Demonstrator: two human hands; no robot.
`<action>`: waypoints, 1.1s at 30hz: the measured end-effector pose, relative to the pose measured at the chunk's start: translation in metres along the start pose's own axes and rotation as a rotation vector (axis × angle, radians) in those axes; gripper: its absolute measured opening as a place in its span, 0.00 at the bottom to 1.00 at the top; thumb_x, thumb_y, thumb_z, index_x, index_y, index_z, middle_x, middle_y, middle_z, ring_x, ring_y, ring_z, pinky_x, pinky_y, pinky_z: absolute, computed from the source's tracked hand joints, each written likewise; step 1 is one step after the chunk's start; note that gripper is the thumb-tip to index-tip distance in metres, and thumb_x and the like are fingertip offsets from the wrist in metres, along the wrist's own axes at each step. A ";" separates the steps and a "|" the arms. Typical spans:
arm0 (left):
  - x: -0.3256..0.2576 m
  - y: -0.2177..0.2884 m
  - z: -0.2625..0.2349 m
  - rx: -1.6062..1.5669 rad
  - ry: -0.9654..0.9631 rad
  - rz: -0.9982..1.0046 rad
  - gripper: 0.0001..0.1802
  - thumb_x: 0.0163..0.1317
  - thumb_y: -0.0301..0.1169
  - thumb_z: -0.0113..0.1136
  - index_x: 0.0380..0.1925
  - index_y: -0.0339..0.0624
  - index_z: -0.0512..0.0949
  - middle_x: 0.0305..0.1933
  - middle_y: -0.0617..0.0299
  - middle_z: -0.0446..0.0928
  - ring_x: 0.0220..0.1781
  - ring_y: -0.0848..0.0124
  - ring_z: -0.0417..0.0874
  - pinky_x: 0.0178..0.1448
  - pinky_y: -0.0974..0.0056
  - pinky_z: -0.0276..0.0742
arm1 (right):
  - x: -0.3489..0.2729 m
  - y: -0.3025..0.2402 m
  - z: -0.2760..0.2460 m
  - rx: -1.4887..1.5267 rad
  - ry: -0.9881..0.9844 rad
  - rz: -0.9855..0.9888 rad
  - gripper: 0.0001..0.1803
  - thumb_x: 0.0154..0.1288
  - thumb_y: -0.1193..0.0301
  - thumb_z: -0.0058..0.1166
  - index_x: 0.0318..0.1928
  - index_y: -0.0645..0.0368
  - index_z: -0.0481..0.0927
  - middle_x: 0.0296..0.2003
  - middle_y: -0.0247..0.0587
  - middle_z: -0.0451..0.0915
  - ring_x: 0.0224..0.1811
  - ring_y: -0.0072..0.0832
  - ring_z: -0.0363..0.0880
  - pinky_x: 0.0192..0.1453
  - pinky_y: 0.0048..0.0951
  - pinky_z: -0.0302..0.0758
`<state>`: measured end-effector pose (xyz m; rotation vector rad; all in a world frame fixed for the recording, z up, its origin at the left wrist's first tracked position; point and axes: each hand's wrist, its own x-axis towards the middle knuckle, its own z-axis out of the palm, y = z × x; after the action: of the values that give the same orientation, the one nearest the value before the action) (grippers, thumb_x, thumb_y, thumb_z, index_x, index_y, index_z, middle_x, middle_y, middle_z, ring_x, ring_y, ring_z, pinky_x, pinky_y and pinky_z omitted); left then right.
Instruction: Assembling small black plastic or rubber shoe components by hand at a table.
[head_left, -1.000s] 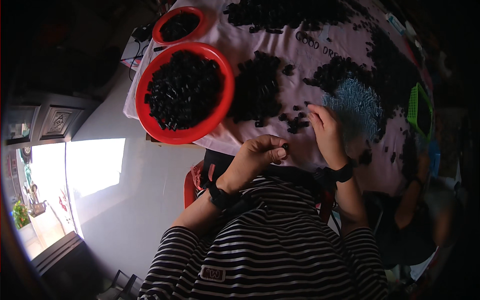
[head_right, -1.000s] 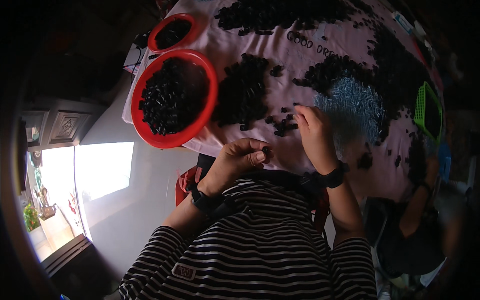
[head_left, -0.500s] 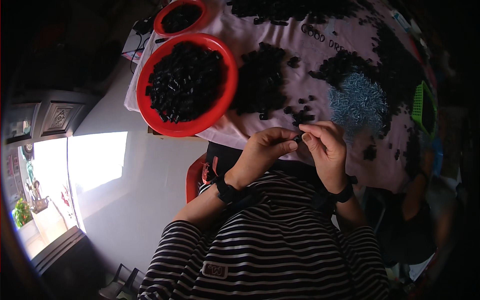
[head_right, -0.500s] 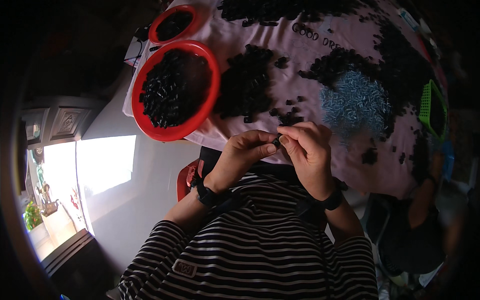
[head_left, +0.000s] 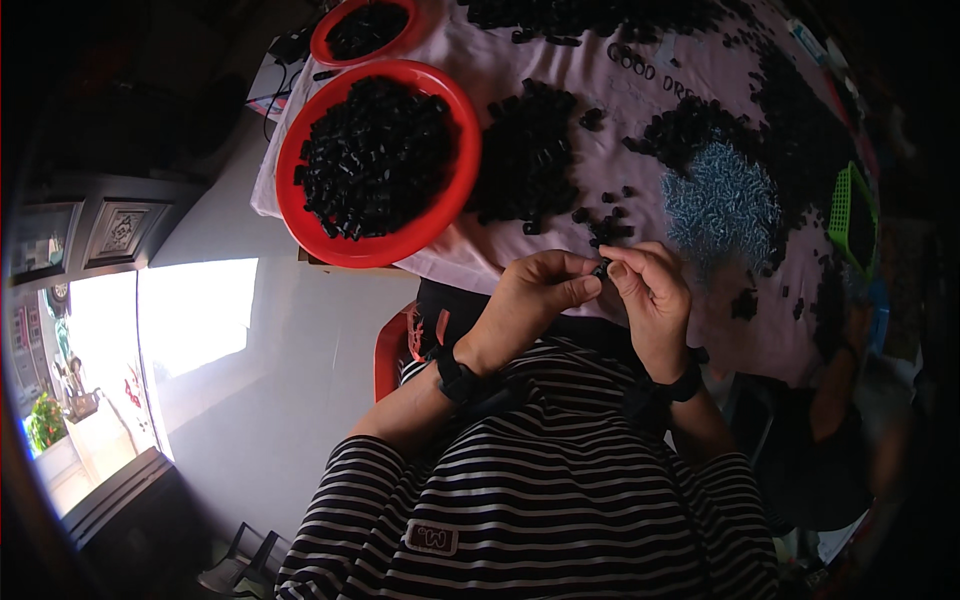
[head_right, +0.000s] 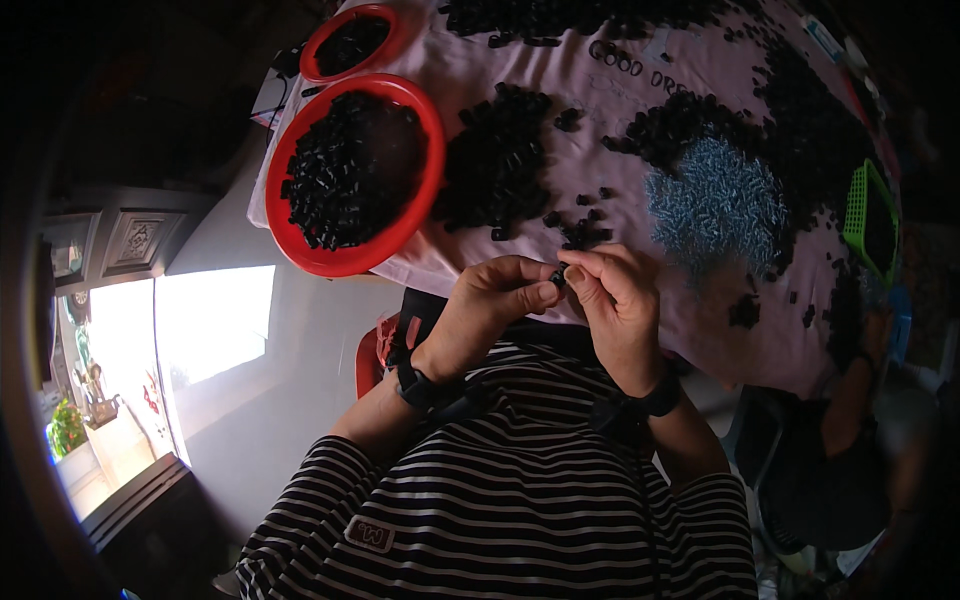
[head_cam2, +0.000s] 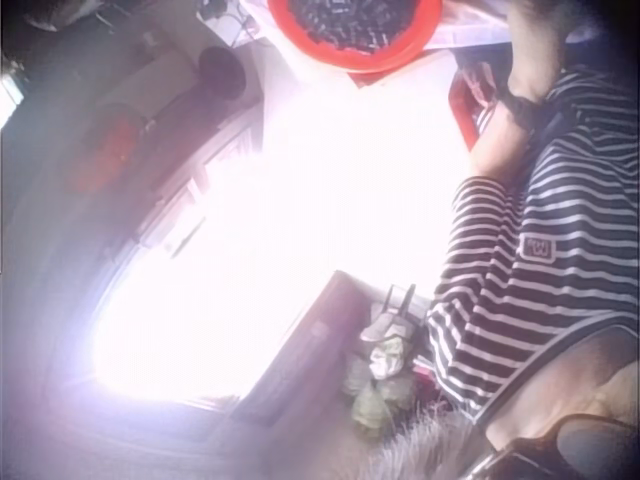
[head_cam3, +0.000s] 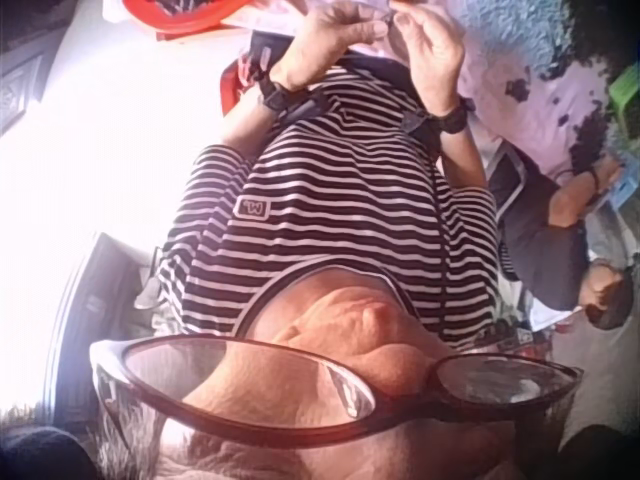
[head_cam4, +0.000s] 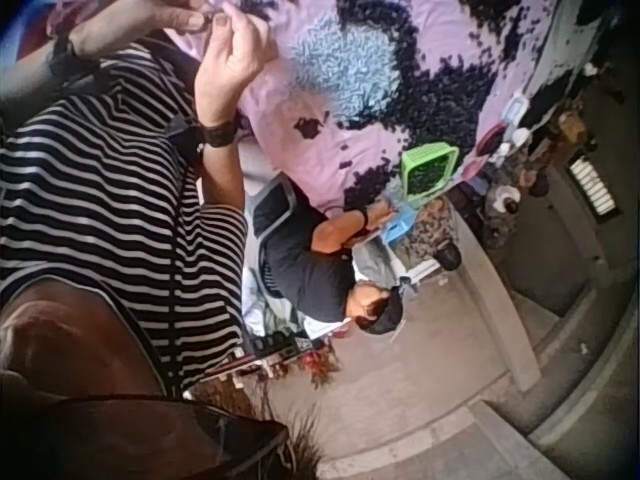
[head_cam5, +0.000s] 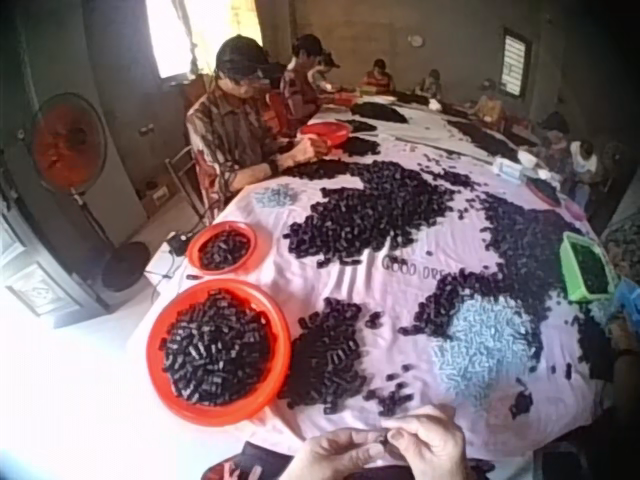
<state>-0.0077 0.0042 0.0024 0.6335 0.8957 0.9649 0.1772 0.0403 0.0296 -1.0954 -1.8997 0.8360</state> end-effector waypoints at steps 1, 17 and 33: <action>0.000 0.000 0.000 0.000 -0.001 -0.001 0.16 0.70 0.30 0.69 0.54 0.33 0.82 0.47 0.63 0.87 0.47 0.78 0.84 0.56 0.71 0.79 | -0.001 0.001 0.000 -0.001 0.001 0.001 0.09 0.71 0.79 0.62 0.49 0.62 0.86 0.37 0.36 0.81 0.37 0.25 0.80 0.41 0.26 0.76; 0.002 -0.004 0.002 -0.183 0.017 -0.083 0.11 0.69 0.28 0.68 0.49 0.35 0.84 0.45 0.61 0.87 0.49 0.72 0.86 0.61 0.66 0.79 | -0.004 -0.008 -0.017 -0.454 -0.177 -0.252 0.34 0.51 0.73 0.75 0.61 0.54 0.79 0.49 0.34 0.79 0.53 0.34 0.75 0.66 0.46 0.61; 0.006 -0.008 0.003 -0.195 -0.033 -0.049 0.10 0.72 0.31 0.66 0.47 0.37 0.84 0.46 0.63 0.86 0.50 0.73 0.85 0.61 0.66 0.78 | -0.009 0.003 -0.009 -0.500 -0.067 -0.320 0.30 0.51 0.73 0.74 0.57 0.55 0.82 0.46 0.30 0.81 0.48 0.29 0.78 0.67 0.47 0.61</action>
<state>0.0001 0.0062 -0.0044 0.4585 0.7737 0.9811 0.1893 0.0353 0.0292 -1.0081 -2.3327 0.2227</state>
